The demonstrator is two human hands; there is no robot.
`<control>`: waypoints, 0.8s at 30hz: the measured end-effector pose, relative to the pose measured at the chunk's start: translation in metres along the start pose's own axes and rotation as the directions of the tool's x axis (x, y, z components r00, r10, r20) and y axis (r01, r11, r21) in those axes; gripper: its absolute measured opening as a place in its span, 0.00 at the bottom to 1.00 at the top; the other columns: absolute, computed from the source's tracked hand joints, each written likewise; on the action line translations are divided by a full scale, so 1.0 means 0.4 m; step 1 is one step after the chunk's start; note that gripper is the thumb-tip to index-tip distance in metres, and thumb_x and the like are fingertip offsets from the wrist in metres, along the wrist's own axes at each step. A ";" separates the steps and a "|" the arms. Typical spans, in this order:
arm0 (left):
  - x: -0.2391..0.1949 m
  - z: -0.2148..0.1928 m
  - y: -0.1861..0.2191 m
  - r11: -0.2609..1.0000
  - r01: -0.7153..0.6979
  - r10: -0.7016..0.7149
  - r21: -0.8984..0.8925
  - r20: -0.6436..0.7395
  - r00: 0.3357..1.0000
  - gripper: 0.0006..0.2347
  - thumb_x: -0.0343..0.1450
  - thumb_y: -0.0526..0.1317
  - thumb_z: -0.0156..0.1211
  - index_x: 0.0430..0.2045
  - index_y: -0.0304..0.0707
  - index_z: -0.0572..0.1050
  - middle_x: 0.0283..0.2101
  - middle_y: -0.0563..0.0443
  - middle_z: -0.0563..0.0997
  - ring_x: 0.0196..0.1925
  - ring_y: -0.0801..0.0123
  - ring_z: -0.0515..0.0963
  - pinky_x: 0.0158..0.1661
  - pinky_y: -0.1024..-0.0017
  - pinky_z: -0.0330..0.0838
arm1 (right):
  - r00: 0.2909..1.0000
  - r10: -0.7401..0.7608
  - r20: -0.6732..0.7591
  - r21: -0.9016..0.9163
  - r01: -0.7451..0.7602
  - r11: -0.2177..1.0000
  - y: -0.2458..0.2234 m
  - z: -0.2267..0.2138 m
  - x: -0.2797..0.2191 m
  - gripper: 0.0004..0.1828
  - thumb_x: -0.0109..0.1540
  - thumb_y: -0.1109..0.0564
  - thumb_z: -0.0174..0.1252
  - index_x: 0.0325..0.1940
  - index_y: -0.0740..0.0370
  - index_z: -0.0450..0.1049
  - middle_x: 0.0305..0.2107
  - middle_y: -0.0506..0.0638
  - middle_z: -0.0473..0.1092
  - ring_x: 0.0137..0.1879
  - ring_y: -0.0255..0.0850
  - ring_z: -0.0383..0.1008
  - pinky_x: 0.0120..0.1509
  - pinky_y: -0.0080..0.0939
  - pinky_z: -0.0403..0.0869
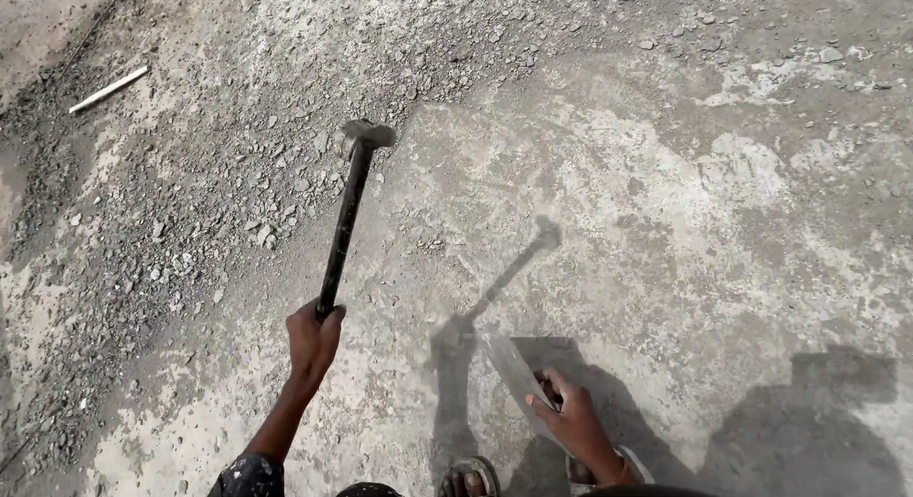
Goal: Chipping residue and smoothing a concrete floor using a hammer and a metal plate.
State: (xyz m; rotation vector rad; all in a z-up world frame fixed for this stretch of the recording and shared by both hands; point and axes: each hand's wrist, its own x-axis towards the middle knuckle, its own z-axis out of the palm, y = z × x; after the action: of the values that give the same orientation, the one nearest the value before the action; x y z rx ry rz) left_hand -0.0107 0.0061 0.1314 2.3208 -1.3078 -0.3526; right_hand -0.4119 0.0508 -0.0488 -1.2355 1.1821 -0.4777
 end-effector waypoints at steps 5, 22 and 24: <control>0.027 0.091 0.147 0.716 -0.190 0.061 -0.672 -0.210 0.976 0.13 0.71 0.33 0.57 0.15 0.39 0.64 0.14 0.58 0.65 0.13 0.79 0.60 0.15 0.73 0.51 | 0.996 -0.091 0.025 0.049 0.089 0.995 -0.014 0.024 0.021 0.24 0.60 0.48 0.67 0.50 0.70 0.74 0.18 0.48 0.68 0.25 0.35 0.62 0.31 0.42 0.63; -0.022 0.186 0.017 0.529 -0.308 -0.018 -0.791 -0.373 0.928 0.15 0.74 0.32 0.54 0.16 0.42 0.60 0.14 0.59 0.64 0.12 0.80 0.60 0.16 0.74 0.55 | 0.992 -0.032 0.119 0.034 0.028 0.999 -0.054 0.010 -0.009 0.23 0.60 0.49 0.66 0.51 0.70 0.75 0.21 0.51 0.70 0.26 0.36 0.65 0.33 0.43 0.65; -0.091 0.354 -0.253 0.994 0.058 -0.054 -0.090 0.043 0.998 0.10 0.69 0.37 0.59 0.18 0.28 0.73 0.17 0.38 0.74 0.20 0.60 0.72 0.26 0.56 0.67 | 0.994 -0.015 0.107 0.059 0.009 0.998 -0.052 -0.006 0.011 0.23 0.60 0.49 0.66 0.51 0.70 0.76 0.20 0.53 0.70 0.26 0.37 0.64 0.33 0.44 0.65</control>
State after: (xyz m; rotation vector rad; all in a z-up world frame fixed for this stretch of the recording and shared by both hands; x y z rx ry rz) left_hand -0.0153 0.0462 -0.0418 2.2884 -1.2211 -0.4694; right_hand -0.4063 0.0393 -0.0317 -1.2036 1.0627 -0.4465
